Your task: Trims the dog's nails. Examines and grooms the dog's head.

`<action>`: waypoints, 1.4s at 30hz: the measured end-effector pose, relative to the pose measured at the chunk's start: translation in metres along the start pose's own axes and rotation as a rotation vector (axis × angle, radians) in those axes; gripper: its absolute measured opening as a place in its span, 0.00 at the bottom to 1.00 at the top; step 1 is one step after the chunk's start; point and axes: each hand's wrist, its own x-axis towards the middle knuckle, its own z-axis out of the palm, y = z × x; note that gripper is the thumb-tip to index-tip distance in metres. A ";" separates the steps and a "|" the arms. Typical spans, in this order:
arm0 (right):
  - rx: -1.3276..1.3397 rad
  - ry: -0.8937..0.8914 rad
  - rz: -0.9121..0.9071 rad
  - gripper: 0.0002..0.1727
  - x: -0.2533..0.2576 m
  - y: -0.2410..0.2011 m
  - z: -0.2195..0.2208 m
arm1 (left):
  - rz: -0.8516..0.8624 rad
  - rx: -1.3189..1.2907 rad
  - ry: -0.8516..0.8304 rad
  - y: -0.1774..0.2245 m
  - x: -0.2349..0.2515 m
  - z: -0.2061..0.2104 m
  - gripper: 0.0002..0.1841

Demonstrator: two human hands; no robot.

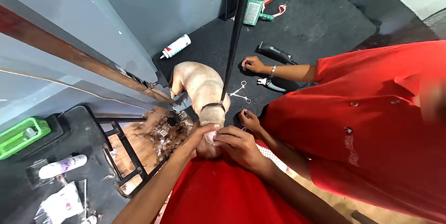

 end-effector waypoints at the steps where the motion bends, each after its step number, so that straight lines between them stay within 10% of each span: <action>1: -0.001 0.015 -0.013 0.05 0.003 -0.002 -0.001 | -0.033 -0.033 -0.008 0.005 -0.003 0.002 0.23; 13: -0.390 -0.208 -0.072 0.13 0.055 -0.023 -0.007 | -0.155 -0.116 0.014 0.023 -0.027 -0.005 0.15; 19: -0.145 -0.505 0.044 0.21 0.079 -0.011 -0.012 | -0.145 -0.080 0.083 0.009 -0.033 -0.004 0.13; 29: -0.179 -0.559 0.065 0.07 0.088 -0.033 -0.037 | 0.014 -0.618 -0.024 -0.006 -0.026 0.024 0.15; 42: 0.403 -0.142 0.426 0.14 0.097 -0.019 -0.056 | -0.034 -0.522 -0.190 0.067 -0.011 0.011 0.25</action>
